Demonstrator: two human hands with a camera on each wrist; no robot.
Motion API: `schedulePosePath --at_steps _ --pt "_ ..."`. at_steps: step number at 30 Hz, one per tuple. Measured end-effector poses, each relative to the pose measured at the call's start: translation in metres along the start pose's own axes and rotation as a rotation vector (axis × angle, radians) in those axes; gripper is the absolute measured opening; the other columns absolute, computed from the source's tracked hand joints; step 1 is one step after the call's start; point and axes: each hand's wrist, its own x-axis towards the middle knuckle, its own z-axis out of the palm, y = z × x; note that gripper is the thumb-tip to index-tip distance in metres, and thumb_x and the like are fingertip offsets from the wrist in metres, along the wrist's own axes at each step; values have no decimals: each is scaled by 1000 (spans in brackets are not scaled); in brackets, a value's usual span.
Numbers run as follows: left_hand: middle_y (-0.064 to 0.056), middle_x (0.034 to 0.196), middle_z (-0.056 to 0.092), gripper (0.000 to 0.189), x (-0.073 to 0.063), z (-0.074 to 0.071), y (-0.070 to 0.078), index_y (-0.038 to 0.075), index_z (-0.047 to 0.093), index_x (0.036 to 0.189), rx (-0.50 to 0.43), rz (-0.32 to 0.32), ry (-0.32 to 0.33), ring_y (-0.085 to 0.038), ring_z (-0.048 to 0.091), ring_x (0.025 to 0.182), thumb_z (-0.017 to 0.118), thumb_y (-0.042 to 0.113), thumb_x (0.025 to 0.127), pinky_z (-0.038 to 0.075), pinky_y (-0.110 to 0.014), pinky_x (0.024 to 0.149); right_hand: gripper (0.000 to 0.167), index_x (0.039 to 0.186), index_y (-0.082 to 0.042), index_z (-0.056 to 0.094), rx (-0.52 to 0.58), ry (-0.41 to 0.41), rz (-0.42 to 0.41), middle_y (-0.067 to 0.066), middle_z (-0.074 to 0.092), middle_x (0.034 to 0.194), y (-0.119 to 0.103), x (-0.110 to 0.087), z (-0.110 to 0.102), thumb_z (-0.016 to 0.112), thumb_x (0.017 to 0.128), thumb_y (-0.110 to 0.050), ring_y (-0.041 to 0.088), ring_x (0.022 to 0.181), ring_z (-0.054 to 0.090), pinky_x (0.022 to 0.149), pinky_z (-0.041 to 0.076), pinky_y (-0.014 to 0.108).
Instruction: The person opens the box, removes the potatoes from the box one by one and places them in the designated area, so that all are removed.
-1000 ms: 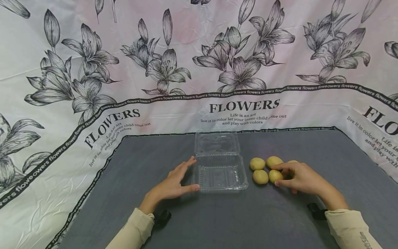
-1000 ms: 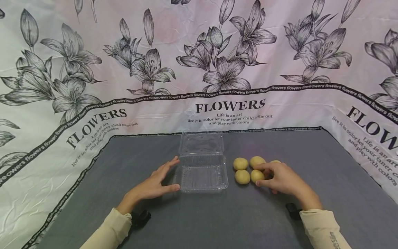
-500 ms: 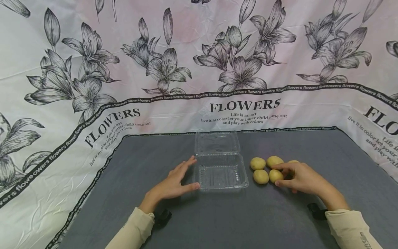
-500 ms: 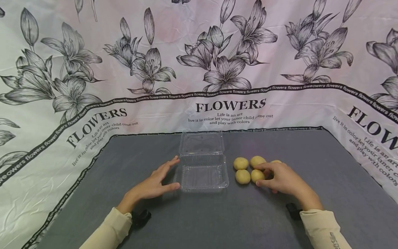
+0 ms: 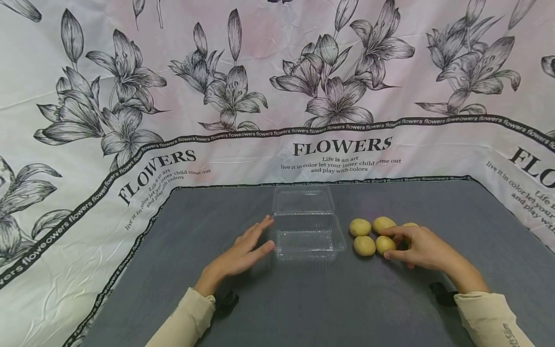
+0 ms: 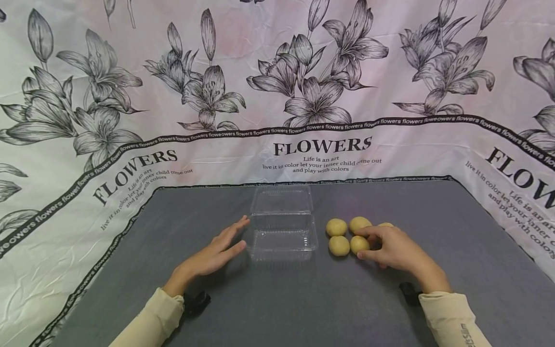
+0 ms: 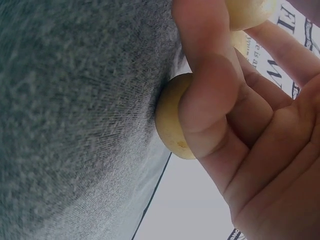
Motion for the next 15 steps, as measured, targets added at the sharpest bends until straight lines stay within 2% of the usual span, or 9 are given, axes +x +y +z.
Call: schedulePosePath --at_steps 7,15 --pt "2 174 6 62 1 1 1 27 15 165 -31 -13 21 -30 8 160 30 51 110 7 -72 120 60 135 -2 64 5 -1 2 12 64 103 -1 -1 1 84 85 -28 6 50 57 51 51 27" --pt "7 173 9 64 1 -1 4 25 11 166 -56 -53 33 -27 9 160 29 51 110 5 -71 121 61 135 -3 63 -7 -6 -8 9 67 102 -1 -1 -1 84 85 -29 5 50 57 51 50 26"
